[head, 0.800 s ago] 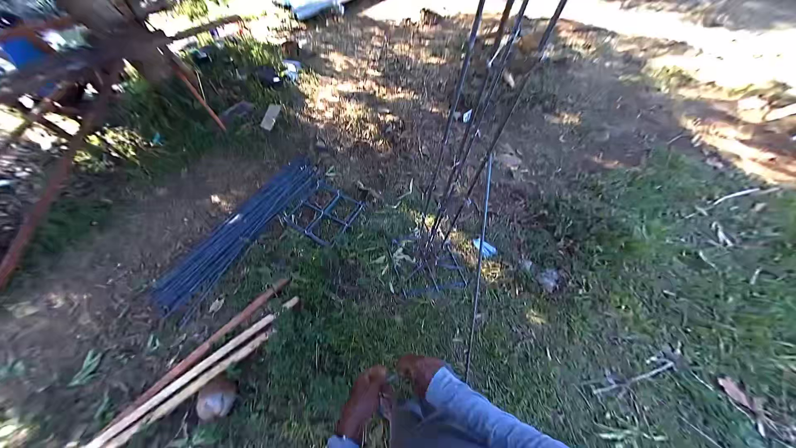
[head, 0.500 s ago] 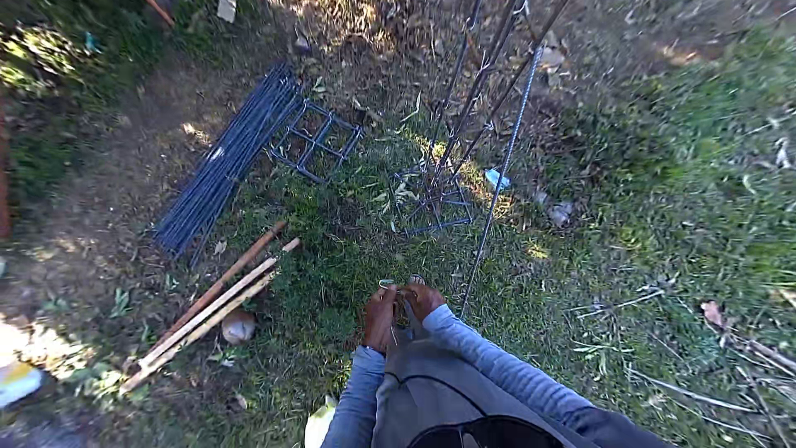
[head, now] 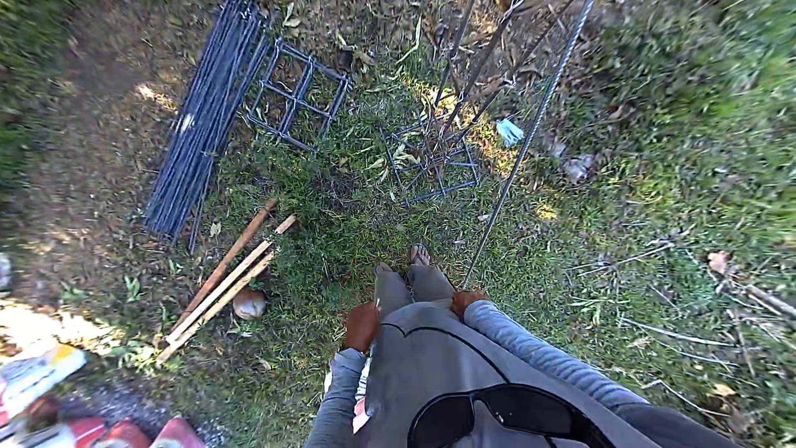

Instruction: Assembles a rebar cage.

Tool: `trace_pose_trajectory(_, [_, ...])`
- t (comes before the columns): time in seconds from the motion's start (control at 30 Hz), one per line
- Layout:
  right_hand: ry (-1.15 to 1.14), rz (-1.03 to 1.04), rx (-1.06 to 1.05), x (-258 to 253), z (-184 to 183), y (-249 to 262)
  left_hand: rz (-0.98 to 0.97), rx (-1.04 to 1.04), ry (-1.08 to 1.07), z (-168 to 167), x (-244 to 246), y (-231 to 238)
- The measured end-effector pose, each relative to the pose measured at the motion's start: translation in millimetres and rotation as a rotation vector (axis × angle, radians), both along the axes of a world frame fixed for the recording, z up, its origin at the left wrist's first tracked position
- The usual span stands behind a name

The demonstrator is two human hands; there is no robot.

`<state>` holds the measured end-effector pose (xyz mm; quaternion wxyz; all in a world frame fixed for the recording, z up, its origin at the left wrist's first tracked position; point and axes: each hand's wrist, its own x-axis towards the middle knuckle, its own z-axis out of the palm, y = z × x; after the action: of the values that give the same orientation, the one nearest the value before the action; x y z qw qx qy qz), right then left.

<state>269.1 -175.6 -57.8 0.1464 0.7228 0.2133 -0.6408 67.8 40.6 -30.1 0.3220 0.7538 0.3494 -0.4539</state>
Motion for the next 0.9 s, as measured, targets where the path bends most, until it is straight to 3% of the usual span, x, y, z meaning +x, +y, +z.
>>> trace_pose_trajectory(0.2, [-0.032,-0.184,0.070,-8.4,-3.6,10.2,-0.006,-0.024,-0.061,-17.9,-5.4,-13.0])
trace_pose_trajectory(0.4, [-0.099,-0.351,0.106,-17.5,8.3,13.6,-0.071,-0.122,0.007,-34.2,-6.0,13.4])
trace_pose_trajectory(0.57, [-0.098,-0.509,0.151,-2.5,23.4,2.4,-0.067,-0.255,-0.142,-50.0,-6.2,37.2])
trace_pose_trajectory(0.73, [0.006,-0.570,0.242,1.2,19.1,-16.9,-0.058,-0.433,-0.189,-46.2,22.7,53.9])
trace_pose_trajectory(0.9, [0.029,-0.516,0.282,26.5,25.4,-24.3,-0.236,-0.521,-0.130,-39.3,53.1,49.1])
